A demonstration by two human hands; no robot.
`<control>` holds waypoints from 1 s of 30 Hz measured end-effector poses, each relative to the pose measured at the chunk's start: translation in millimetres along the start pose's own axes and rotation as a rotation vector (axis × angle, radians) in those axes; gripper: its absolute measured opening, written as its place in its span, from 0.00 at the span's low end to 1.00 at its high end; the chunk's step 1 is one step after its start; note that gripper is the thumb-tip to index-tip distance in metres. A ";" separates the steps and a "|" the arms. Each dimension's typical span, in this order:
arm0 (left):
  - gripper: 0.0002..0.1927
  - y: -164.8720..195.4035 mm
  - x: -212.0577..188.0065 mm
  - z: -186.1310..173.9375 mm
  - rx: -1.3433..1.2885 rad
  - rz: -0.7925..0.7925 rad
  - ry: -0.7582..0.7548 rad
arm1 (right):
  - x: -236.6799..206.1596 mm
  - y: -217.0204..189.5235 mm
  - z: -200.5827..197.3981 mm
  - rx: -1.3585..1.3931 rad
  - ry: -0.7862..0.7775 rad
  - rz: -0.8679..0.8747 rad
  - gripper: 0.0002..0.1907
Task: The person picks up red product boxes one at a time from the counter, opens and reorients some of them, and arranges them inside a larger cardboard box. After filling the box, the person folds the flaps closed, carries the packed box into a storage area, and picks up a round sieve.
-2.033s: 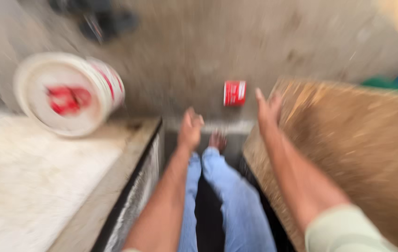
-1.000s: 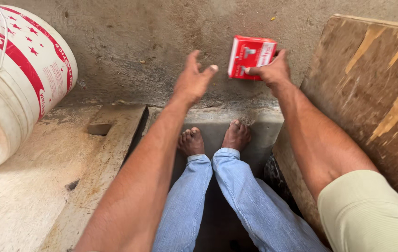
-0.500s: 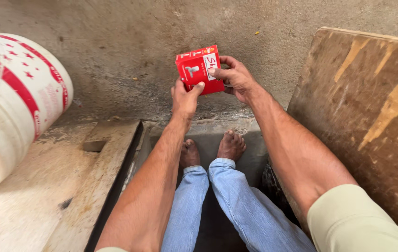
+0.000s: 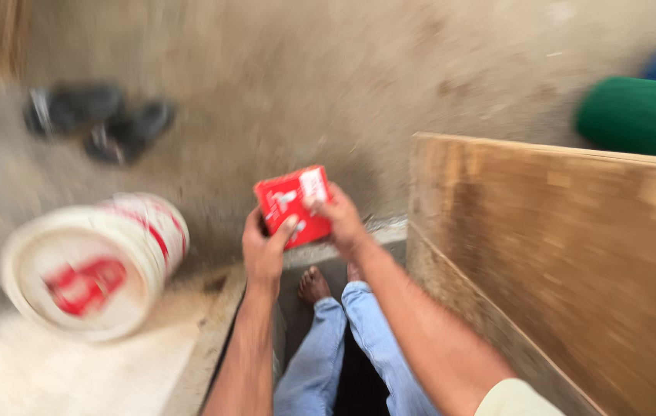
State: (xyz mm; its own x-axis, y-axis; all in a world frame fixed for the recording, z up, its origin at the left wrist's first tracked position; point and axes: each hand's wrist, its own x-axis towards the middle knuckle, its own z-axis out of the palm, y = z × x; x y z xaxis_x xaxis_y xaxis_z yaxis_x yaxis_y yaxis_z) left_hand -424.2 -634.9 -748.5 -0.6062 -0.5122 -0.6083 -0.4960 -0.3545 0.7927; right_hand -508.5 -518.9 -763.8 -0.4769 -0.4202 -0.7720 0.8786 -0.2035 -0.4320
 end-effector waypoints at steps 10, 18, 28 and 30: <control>0.27 324.2 -188.7 85.2 -0.278 0.547 -0.238 | -256.5 -220.8 126.5 0.428 -0.299 -0.579 0.33; 0.16 356.8 -345.8 183.2 0.622 1.065 -0.235 | -507.7 -344.9 124.5 0.437 -0.357 -1.093 0.34; 0.26 283.3 -440.5 205.4 2.001 0.971 -0.799 | -828.2 -154.3 -55.1 0.238 0.191 -1.469 0.28; 0.25 274.5 -442.1 190.8 1.853 1.014 -0.651 | -899.8 -103.0 -89.0 0.227 0.321 -1.581 0.26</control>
State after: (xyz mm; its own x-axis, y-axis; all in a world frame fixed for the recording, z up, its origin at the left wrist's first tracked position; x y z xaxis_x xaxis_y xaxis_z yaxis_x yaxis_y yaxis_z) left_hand -410.9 -356.4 -269.5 -0.8344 0.4055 -0.3733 0.4055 0.9104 0.0823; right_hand -172.1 -41.1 -66.1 -0.8160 0.5074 0.2771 -0.4927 -0.3597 -0.7924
